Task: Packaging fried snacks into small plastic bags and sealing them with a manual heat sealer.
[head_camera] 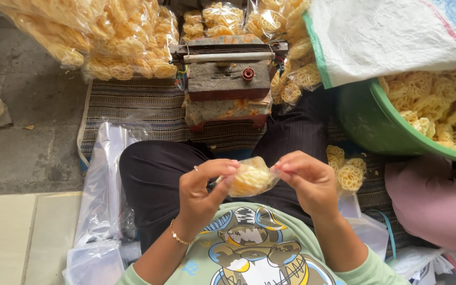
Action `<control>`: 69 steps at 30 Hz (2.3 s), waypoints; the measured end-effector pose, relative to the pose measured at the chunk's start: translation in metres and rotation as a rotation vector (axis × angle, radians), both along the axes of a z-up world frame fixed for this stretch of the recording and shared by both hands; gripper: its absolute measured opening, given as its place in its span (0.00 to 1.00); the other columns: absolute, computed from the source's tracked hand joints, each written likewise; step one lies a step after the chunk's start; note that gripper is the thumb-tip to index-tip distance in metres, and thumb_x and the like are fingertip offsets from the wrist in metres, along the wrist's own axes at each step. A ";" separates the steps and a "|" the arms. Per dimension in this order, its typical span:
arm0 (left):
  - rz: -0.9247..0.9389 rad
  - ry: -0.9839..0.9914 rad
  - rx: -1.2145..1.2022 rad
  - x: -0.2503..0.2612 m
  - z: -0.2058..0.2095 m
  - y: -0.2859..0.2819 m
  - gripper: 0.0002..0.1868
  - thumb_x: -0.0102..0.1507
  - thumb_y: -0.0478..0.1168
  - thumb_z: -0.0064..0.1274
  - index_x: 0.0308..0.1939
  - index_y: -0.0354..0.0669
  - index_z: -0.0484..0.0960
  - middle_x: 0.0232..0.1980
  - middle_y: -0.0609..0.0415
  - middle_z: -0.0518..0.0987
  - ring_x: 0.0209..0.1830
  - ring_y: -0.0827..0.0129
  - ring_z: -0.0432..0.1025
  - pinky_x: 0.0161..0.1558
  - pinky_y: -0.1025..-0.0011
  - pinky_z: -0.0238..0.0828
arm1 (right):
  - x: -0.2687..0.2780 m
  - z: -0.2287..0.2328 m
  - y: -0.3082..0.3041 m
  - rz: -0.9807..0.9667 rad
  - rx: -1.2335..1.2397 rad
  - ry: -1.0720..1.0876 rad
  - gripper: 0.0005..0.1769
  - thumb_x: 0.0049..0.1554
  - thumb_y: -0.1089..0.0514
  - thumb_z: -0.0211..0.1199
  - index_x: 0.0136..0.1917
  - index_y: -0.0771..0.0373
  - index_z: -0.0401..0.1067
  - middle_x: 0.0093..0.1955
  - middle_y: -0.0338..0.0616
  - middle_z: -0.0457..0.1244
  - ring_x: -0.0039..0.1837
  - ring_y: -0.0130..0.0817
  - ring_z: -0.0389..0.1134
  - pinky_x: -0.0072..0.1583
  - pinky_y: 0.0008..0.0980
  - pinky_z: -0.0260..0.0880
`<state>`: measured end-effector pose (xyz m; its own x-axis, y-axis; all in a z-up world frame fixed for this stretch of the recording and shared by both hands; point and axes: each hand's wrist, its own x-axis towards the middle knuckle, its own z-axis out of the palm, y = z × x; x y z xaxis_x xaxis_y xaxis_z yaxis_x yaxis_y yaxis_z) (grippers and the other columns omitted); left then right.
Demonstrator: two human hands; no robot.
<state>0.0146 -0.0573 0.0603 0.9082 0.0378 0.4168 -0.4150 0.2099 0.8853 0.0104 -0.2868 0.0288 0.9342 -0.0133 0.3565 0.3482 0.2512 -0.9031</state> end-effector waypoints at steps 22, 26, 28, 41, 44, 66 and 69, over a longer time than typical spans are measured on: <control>0.012 0.308 0.349 0.014 -0.017 0.031 0.11 0.57 0.27 0.57 0.41 0.41 0.88 0.37 0.53 0.87 0.40 0.68 0.81 0.43 0.71 0.81 | 0.007 0.003 -0.003 -0.049 -0.550 0.072 0.07 0.50 0.75 0.68 0.39 0.66 0.76 0.39 0.45 0.68 0.45 0.30 0.70 0.50 0.30 0.73; 0.129 -0.026 0.661 0.020 -0.012 0.036 0.09 0.60 0.29 0.59 0.41 0.43 0.88 0.35 0.56 0.83 0.39 0.66 0.80 0.42 0.72 0.81 | 0.008 0.019 0.011 -0.091 -0.723 0.013 0.08 0.51 0.73 0.68 0.42 0.64 0.79 0.37 0.42 0.68 0.42 0.31 0.71 0.48 0.30 0.74; 0.158 -0.143 0.794 0.025 -0.013 0.037 0.07 0.61 0.29 0.59 0.40 0.45 0.87 0.34 0.58 0.82 0.39 0.67 0.79 0.42 0.73 0.80 | 0.011 0.022 0.017 -0.127 -0.794 -0.042 0.08 0.52 0.72 0.67 0.43 0.62 0.80 0.37 0.41 0.68 0.42 0.31 0.71 0.48 0.29 0.74; 0.134 0.334 0.187 0.163 -0.090 -0.003 0.08 0.69 0.42 0.46 0.40 0.43 0.76 0.39 0.51 0.83 0.43 0.67 0.78 0.43 0.67 0.77 | 0.177 -0.060 0.042 -0.155 0.277 0.557 0.05 0.65 0.61 0.58 0.55 0.61 0.72 0.49 0.37 0.71 0.54 0.28 0.74 0.58 0.37 0.76; 0.197 0.527 -0.059 0.203 -0.104 -0.013 0.06 0.67 0.44 0.49 0.40 0.48 0.77 0.40 0.59 0.85 0.41 0.76 0.80 0.39 0.77 0.77 | 0.225 -0.092 0.046 -0.289 0.238 0.595 0.06 0.62 0.57 0.63 0.53 0.57 0.73 0.45 0.35 0.72 0.49 0.26 0.75 0.51 0.34 0.77; 0.287 0.758 -0.437 0.274 -0.149 -0.017 0.05 0.59 0.43 0.61 0.33 0.50 0.82 0.35 0.56 0.86 0.37 0.68 0.82 0.36 0.56 0.81 | 0.274 -0.112 0.050 -0.508 0.243 0.602 0.05 0.55 0.58 0.70 0.40 0.59 0.76 0.32 0.41 0.70 0.35 0.28 0.73 0.38 0.35 0.80; 0.260 0.732 -0.422 0.265 -0.139 -0.016 0.05 0.61 0.43 0.60 0.36 0.49 0.82 0.37 0.57 0.86 0.40 0.70 0.81 0.38 0.59 0.81 | 0.271 -0.113 0.048 -0.454 0.249 0.590 0.04 0.56 0.57 0.69 0.42 0.58 0.76 0.35 0.39 0.71 0.37 0.28 0.75 0.39 0.34 0.80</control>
